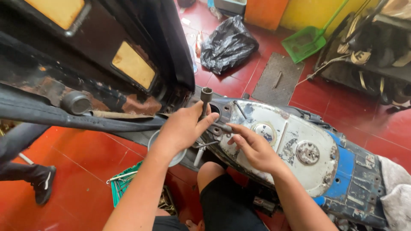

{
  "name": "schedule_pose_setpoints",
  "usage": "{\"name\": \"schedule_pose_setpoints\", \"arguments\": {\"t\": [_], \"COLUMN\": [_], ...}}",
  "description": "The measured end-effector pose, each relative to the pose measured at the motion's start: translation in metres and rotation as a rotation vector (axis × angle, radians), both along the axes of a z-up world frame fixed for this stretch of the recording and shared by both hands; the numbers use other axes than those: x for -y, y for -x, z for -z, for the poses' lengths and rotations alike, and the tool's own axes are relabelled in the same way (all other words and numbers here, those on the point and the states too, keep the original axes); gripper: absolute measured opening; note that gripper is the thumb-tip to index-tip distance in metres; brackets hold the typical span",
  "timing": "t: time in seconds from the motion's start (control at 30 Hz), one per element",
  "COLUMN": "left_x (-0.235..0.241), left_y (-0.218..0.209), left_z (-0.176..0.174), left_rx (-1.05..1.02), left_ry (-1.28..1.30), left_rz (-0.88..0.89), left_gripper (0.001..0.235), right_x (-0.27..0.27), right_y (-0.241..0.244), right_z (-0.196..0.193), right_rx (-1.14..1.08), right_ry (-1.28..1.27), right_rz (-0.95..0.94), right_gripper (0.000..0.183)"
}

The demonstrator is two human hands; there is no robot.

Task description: Removing various engine and body components from a motorcycle using hand tools like wrenches and screwdrivers.

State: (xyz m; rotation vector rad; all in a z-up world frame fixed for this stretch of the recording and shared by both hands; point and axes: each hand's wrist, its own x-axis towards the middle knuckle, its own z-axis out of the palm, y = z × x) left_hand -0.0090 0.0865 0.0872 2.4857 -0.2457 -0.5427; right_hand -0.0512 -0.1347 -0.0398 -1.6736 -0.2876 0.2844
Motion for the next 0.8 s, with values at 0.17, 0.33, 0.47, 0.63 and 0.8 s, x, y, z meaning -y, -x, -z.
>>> {"name": "schedule_pose_setpoints", "arguments": {"t": [0.17, 0.33, 0.47, 0.63, 0.8], "left_x": [-0.005, 0.001, 0.006, 0.009, 0.011], "left_y": [-0.003, -0.005, -0.004, -0.006, -0.004], "left_z": [-0.004, -0.001, 0.004, 0.015, 0.004], "left_rx": [0.006, 0.051, 0.232, 0.459, 0.386], "left_ry": [-0.009, -0.182, -0.196, -0.123, -0.199], "left_rz": [0.009, -0.015, -0.061, -0.023, 0.157], "left_gripper": [0.038, 0.038, 0.031, 0.029, 0.031], "right_x": [0.006, 0.004, -0.009, -0.017, -0.008], "right_y": [-0.022, -0.030, -0.027, -0.018, -0.020], "right_z": [0.002, -0.014, -0.019, -0.006, -0.004], "right_rx": [-0.018, 0.018, 0.248, 0.496, 0.585], "right_ry": [0.071, 0.270, 0.368, 0.412, 0.368], "right_rz": [-0.090, -0.195, -0.022, 0.284, 0.317], "right_gripper": [0.034, 0.028, 0.018, 0.014, 0.020]}}
